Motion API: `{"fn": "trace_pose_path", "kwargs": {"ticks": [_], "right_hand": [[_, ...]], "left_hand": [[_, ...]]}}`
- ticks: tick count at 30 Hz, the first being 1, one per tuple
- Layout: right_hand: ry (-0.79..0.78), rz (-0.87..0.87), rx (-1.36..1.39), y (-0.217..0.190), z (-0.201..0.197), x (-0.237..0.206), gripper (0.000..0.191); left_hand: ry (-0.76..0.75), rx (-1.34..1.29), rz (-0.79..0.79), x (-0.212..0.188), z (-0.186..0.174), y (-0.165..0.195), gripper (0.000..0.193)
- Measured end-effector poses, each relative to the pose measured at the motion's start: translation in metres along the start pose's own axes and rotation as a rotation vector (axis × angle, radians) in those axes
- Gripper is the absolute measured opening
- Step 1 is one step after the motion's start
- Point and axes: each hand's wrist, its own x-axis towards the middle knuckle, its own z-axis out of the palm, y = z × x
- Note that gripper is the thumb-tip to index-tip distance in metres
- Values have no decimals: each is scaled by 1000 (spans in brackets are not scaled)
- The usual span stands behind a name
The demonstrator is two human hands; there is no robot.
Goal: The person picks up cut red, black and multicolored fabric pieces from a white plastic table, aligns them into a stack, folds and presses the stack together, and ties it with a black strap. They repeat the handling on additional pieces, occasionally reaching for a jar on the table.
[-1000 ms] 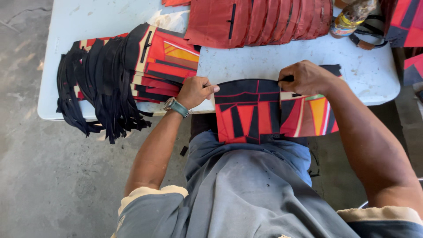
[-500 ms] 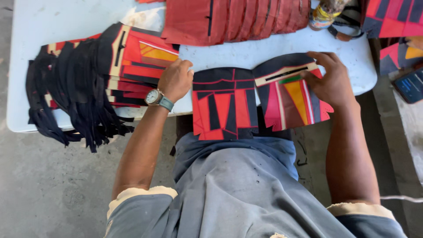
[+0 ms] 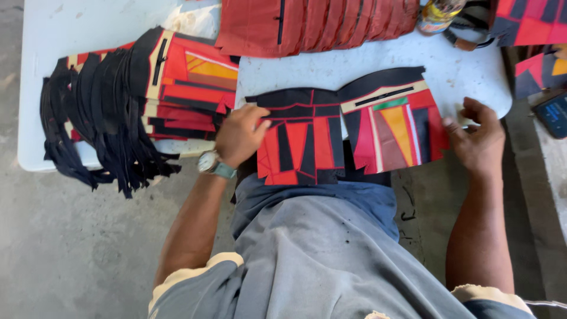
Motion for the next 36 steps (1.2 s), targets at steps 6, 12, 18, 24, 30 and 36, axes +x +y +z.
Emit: {"fn": "trace_pose_path", "kwargs": {"ticks": [6,12,18,24,30,36], "right_hand": [[193,87,296,48,3,2,26],[-43,51,629,38,15,13,18],[-95,-21,526,1,20,15,8],[5,3,468,-18,4,15,8],[24,11,172,-42,0,10,30],[-71,-269,-110,-81,34,6,59]], "left_hand": [[114,166,-308,-107,-64,-19,16],[81,122,-424,-172,-71,-16,12],[115,106,-323,-166,-60,-18,15],[83,142,-317,-139,-71,-2,12],[142,10,-112,-76,-35,15,13],[-10,-164,28,60,70,14,32]]}}
